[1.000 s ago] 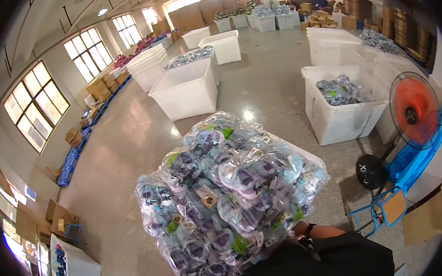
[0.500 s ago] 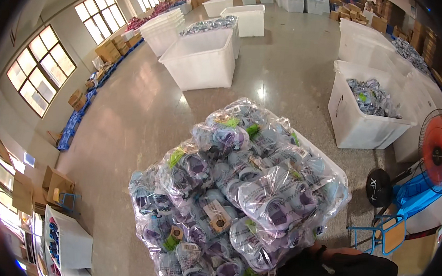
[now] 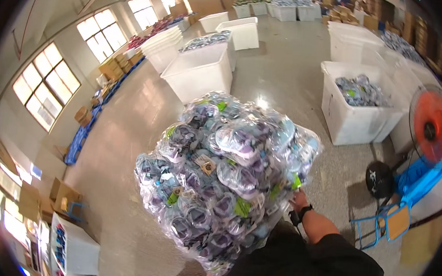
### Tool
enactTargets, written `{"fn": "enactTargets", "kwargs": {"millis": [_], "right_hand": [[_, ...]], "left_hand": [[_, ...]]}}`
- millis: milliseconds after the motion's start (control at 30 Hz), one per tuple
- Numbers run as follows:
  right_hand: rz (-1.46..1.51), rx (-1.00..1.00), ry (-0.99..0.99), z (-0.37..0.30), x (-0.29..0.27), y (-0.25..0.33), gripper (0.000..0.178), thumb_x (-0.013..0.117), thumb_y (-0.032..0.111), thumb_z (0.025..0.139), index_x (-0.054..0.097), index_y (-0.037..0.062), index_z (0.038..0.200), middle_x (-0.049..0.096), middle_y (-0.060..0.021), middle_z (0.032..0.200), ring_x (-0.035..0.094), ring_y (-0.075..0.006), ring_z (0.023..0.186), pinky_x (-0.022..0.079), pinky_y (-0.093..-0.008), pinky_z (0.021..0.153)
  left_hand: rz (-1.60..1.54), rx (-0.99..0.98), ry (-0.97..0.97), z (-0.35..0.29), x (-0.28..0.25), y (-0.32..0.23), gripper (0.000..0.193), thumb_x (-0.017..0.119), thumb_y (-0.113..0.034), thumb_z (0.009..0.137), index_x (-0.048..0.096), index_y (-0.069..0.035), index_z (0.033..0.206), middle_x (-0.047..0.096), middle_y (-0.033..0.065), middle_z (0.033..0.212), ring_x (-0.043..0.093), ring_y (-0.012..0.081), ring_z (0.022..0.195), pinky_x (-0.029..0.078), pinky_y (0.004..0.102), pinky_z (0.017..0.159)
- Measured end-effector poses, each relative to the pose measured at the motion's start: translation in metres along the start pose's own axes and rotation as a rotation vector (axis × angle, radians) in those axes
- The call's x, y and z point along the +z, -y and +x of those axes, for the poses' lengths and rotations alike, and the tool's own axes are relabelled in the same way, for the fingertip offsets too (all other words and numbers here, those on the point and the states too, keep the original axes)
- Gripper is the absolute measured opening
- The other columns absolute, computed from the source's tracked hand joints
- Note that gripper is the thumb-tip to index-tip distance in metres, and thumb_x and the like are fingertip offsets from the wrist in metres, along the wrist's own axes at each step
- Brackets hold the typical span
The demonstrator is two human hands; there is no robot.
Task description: The person repeatedly picks packaged slippers from a large pile and places them onto a moving conveyor belt. The task involves continuous pick-and-place handling of the packaged footwear in a warehouse setting.
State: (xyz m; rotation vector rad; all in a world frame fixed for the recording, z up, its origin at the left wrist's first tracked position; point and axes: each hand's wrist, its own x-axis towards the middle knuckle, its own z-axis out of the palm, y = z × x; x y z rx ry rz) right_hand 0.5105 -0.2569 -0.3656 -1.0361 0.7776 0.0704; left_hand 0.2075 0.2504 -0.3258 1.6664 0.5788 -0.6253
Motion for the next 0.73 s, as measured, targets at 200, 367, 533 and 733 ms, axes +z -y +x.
{"fn": "enactTargets", "kwargs": {"millis": [200, 367, 533, 733], "right_hand": [[-0.222, -0.063, 0.216, -0.098, -0.008, 0.019, 0.071, 0.069, 0.019, 0.098, 0.038, 0.0127, 0.162, 0.058, -0.0111, 0.144, 0.062, -0.0277, 0.124, 0.052, -0.0514, 0.104], [-0.562, -0.298, 0.384, -0.186, -0.076, -0.058, 0.030, 0.065, 0.020, 0.099, 0.063, 0.0099, 0.127, 0.066, -0.0022, 0.108, 0.064, -0.0174, 0.100, 0.057, -0.0445, 0.085], [-0.199, 0.303, 0.014, -0.242, -0.122, -0.090, 0.011, 0.063, 0.019, 0.100, 0.070, 0.0118, 0.096, 0.069, -0.0038, 0.086, 0.067, -0.0154, 0.070, 0.057, -0.0337, 0.059], [-1.063, 0.193, 0.223, -0.240, -0.129, -0.106, 0.017, 0.064, 0.021, 0.099, 0.072, 0.0057, 0.100, 0.073, -0.0070, 0.086, 0.072, -0.0197, 0.070, 0.060, -0.0357, 0.063]], "left_hand": [[-0.852, -0.227, 0.270, -0.009, -0.038, 0.031, 0.048, 0.066, -0.035, 0.100, 0.067, -0.008, 0.139, 0.070, 0.0125, 0.140, 0.066, 0.0326, 0.130, 0.051, 0.0422, 0.109], [-0.313, -0.255, 0.148, -0.004, -0.084, 0.086, 0.031, 0.072, -0.038, 0.096, 0.069, -0.011, 0.112, 0.077, 0.0149, 0.109, 0.073, 0.0384, 0.104, 0.058, 0.0485, 0.084], [-0.383, -0.475, 0.119, 0.001, -0.127, 0.081, 0.059, 0.055, -0.053, 0.104, 0.050, -0.023, 0.154, 0.060, 0.0066, 0.141, 0.060, 0.0282, 0.118, 0.051, 0.0586, 0.100], [-0.610, -0.268, 0.052, 0.030, -0.182, 0.039, 0.035, 0.057, -0.035, 0.108, 0.060, -0.017, 0.137, 0.068, 0.0027, 0.114, 0.065, 0.0227, 0.097, 0.057, 0.0504, 0.089]]}}
